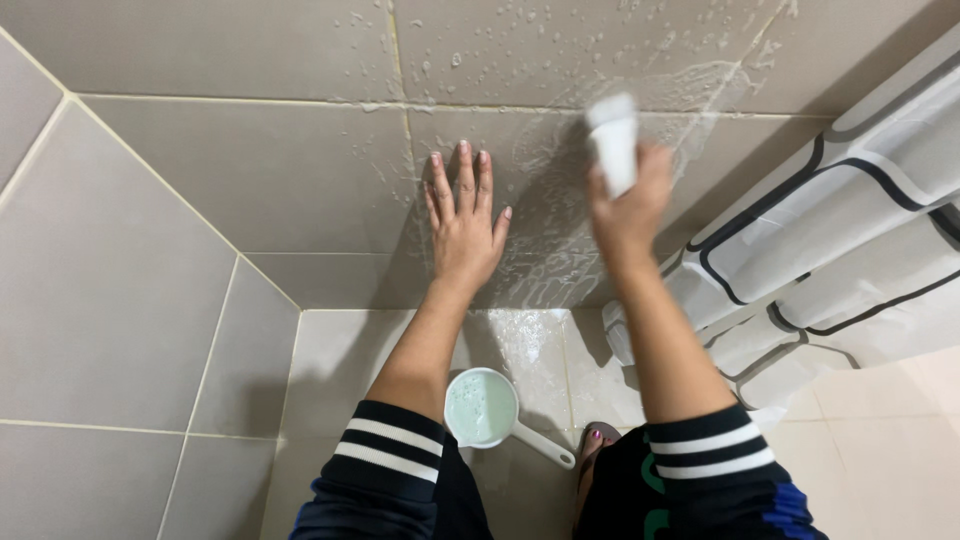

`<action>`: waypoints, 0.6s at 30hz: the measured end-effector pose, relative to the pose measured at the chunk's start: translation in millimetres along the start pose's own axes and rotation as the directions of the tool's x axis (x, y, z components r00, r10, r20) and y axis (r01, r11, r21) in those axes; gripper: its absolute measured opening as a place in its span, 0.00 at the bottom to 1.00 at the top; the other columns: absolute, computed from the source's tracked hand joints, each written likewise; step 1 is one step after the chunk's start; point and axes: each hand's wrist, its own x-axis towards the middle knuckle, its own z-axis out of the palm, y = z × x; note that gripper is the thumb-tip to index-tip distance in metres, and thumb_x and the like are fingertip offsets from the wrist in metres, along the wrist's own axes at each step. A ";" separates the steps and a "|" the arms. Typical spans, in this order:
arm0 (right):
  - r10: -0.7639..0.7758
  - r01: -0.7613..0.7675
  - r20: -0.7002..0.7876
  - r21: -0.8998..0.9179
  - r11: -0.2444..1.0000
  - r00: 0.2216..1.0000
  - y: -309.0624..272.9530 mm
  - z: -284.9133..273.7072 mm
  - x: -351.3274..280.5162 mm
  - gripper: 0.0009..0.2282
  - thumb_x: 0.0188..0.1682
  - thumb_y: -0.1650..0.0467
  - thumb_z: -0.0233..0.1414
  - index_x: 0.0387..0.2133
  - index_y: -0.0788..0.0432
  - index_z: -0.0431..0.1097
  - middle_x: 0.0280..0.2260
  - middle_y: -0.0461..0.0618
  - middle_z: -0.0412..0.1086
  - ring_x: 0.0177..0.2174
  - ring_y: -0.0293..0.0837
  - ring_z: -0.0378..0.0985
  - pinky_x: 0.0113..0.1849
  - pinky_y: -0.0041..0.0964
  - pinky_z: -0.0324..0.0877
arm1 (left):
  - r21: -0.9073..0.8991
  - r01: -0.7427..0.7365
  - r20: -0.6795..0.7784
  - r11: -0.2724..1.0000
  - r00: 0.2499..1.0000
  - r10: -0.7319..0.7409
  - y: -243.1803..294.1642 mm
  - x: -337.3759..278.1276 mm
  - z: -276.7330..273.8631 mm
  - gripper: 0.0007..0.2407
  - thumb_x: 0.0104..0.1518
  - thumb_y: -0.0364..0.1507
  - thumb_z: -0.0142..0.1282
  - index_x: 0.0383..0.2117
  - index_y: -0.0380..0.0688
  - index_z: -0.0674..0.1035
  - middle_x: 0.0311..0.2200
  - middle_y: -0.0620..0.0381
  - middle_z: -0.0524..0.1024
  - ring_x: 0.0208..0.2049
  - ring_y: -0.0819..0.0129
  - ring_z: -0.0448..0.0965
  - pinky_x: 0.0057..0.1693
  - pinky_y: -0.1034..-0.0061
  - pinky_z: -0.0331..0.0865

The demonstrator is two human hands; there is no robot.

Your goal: The person scrubs a tiled wall in a shower using a white scrubbing brush. They apply a cleaning solution from a small white pitcher to the wall and scrub the surface vigorously with the brush in their right hand while stabilizing with their left hand.

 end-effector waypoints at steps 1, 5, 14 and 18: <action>0.000 0.000 0.000 0.000 1.000 1.000 -6.0 1.0 -7.3 0.18 0.45 0.73 0.64 0.45 0.62 0.65 0.38 0.57 0.64 0.38 0.59 0.71 0.43 0.50 0.67 | 0.000 0.000 0.000 1.000 1.000 0.000 2.3 0.4 -1.3 0.32 0.66 0.44 0.45 0.73 0.51 0.47 0.74 0.50 0.33 0.72 0.35 0.29 0.71 0.41 0.41; 0.111 -0.126 0.136 0.113 0.986 0.985 -36.0 -0.4 -13.3 0.18 0.49 0.66 0.63 0.45 0.59 0.63 0.39 0.53 0.62 0.43 0.56 0.69 0.48 0.48 0.65 | -0.158 -0.024 0.044 0.987 0.999 0.032 23.1 2.5 -10.3 0.44 0.54 0.49 0.58 0.73 0.52 0.44 0.74 0.48 0.28 0.71 0.35 0.23 0.72 0.41 0.35; 0.295 -0.417 0.419 0.238 0.877 0.859 -90.9 -1.5 -8.7 0.26 0.51 0.53 0.52 0.52 0.56 0.58 0.44 0.64 0.66 0.49 0.68 0.70 0.50 0.62 0.64 | -0.591 -0.021 -0.133 0.806 0.989 -0.071 45.9 17.9 48.6 0.37 0.53 0.28 0.59 0.70 0.46 0.50 0.64 0.41 0.58 0.64 0.43 0.60 0.69 0.55 0.57; -0.105 0.030 0.292 0.250 0.968 0.951 -47.0 16.4 -15.1 0.28 0.53 0.55 0.50 0.56 0.66 0.63 0.52 0.71 0.61 0.55 0.71 0.61 0.57 0.61 0.56 | -0.414 -0.051 -0.357 0.909 0.928 -0.110 38.0 24.7 26.9 0.32 0.48 0.28 0.65 0.64 0.50 0.65 0.50 0.54 0.66 0.49 0.55 0.70 0.56 0.62 0.69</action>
